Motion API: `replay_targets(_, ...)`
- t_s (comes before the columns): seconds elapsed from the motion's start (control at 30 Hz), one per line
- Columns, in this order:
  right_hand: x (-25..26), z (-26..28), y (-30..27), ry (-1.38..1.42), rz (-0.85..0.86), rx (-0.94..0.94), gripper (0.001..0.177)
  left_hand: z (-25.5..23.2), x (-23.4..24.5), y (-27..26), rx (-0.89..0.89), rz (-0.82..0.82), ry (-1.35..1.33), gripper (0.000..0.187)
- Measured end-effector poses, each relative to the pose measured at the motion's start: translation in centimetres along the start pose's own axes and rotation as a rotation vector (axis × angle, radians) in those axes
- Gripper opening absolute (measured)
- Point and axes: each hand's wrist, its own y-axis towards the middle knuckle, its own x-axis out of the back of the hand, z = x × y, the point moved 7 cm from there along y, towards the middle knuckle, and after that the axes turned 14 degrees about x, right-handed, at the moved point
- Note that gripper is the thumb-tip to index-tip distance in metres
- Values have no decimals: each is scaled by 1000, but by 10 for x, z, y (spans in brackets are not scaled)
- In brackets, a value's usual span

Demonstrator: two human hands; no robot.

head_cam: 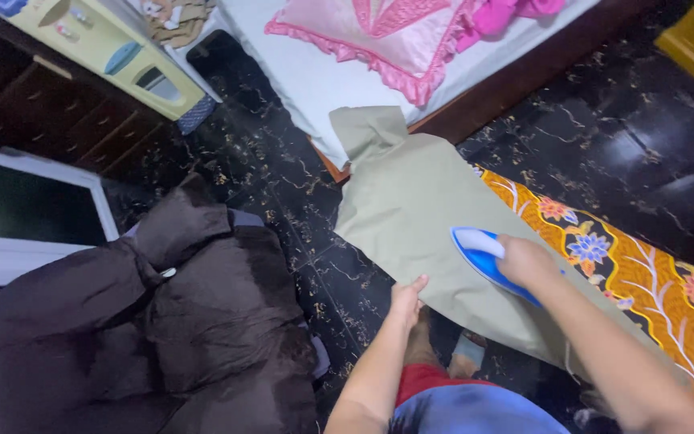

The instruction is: Ironing a pair of khaki trousers on an ironing board in a bedroom.

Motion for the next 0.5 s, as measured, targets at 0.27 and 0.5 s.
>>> replay_targets(0.27, 19, 58, 120, -49, -163, 105, 29, 5, 12, 19, 45, 60, -17, 39)
replay_targets(0.5, 67, 17, 173, 63, -329, -138, 31, 10, 17, 37, 83, 95, 14, 41)
